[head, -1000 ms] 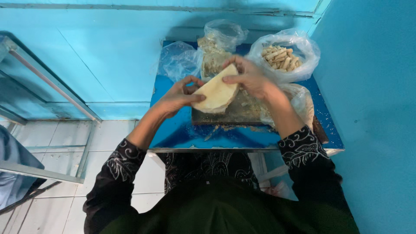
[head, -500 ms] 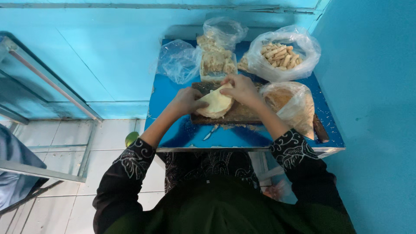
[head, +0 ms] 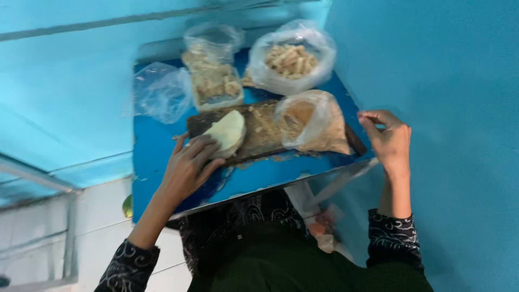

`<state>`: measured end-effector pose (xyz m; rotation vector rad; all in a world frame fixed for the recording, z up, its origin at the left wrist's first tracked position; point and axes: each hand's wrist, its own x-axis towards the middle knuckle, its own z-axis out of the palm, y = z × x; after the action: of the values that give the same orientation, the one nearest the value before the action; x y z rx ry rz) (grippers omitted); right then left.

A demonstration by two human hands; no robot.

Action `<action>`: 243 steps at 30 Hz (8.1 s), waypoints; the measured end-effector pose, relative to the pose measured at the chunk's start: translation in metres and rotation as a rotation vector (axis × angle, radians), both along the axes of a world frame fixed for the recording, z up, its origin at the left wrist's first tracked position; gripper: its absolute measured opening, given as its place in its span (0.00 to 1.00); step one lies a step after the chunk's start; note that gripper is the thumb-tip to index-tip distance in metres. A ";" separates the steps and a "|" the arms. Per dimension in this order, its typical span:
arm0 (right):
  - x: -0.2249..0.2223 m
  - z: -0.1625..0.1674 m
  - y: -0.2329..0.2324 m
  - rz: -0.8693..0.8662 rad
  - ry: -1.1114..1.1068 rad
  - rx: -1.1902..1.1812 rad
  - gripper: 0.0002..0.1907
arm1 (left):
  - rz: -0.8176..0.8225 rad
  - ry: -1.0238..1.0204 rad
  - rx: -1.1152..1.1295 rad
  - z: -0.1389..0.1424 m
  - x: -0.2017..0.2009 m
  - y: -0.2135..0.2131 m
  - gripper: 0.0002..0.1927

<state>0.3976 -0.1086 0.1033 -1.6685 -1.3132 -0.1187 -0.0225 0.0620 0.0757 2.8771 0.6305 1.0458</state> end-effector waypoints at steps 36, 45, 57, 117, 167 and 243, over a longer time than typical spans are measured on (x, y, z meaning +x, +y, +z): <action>-0.145 -0.011 0.043 0.442 -0.112 -0.343 0.21 | 0.003 -0.057 0.164 -0.016 0.005 -0.005 0.24; -0.155 -0.011 0.041 0.392 -0.260 -0.408 0.24 | -0.014 -0.068 0.210 -0.015 0.009 -0.012 0.25; -0.146 -0.019 0.043 0.281 -0.423 -0.252 0.22 | 0.071 -0.151 0.151 -0.010 0.001 -0.018 0.23; -0.175 -0.028 0.024 0.420 -0.122 -0.362 0.24 | 0.126 0.747 -0.324 0.068 0.055 0.064 0.36; -0.183 -0.034 0.020 0.393 -0.148 -0.333 0.23 | 0.134 0.730 -0.363 0.053 0.047 0.075 0.37; -0.182 -0.049 0.057 0.389 -0.586 -0.163 0.28 | 0.155 0.791 -0.198 0.052 0.076 0.079 0.27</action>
<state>0.2160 -0.0520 0.0541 -1.5311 -2.1145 -0.2895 0.0533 0.1407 0.1280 3.0128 0.9121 -0.2092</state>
